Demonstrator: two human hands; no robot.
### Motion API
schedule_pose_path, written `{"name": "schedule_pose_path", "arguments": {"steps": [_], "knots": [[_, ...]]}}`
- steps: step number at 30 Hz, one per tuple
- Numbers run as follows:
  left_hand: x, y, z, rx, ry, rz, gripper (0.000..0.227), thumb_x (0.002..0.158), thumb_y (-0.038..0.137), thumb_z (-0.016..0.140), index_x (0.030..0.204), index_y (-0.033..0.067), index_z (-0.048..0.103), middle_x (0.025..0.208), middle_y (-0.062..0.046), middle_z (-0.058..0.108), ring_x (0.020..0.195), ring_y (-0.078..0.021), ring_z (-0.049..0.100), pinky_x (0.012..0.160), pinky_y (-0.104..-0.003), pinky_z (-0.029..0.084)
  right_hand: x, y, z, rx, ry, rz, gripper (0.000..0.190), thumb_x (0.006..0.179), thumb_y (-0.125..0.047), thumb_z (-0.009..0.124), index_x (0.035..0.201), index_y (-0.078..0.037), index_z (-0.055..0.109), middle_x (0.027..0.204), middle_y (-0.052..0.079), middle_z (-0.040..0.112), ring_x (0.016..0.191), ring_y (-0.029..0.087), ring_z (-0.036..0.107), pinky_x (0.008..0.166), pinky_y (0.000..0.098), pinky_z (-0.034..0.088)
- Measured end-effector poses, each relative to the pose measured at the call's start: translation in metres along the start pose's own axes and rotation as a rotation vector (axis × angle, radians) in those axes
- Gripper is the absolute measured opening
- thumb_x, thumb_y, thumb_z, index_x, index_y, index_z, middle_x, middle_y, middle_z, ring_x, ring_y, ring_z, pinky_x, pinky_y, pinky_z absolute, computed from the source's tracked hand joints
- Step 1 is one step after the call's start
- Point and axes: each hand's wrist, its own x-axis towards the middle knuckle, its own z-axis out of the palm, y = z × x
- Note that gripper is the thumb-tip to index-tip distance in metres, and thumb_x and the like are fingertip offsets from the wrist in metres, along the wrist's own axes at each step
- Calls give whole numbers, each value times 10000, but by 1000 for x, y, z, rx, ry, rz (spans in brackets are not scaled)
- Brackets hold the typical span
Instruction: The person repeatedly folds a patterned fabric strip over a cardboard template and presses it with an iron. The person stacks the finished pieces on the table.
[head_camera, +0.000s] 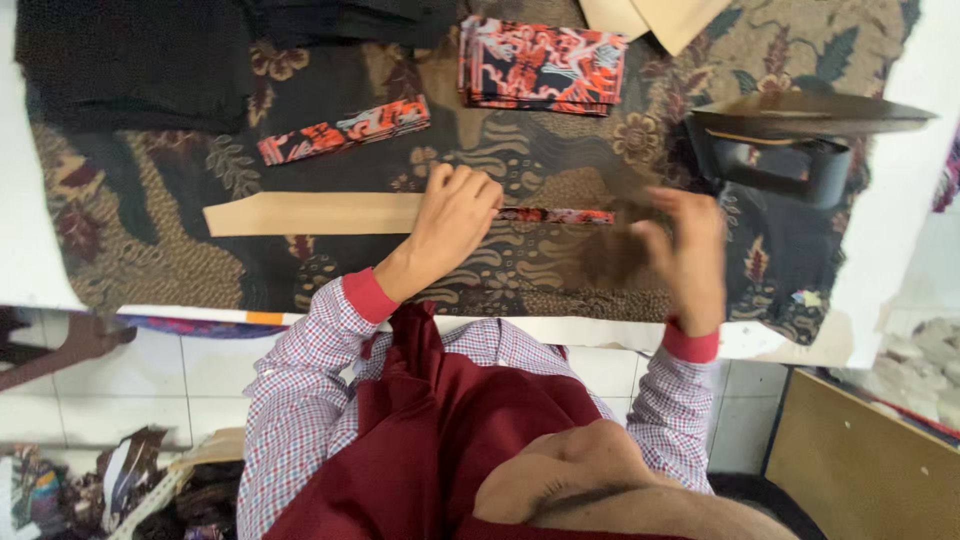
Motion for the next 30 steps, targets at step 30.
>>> {"name": "schedule_pose_path", "arguments": {"steps": [30], "knots": [[-68, -108, -110, 383, 511, -455, 201, 857, 109, 771, 1040, 86, 692, 1032, -106, 577, 1008, -307, 574, 862, -426, 412, 151, -205, 121, 171, 125, -642, 171, 933, -81, 753, 1071, -25, 671, 1030, 194, 596, 933, 389, 613, 778, 458, 511]]}}
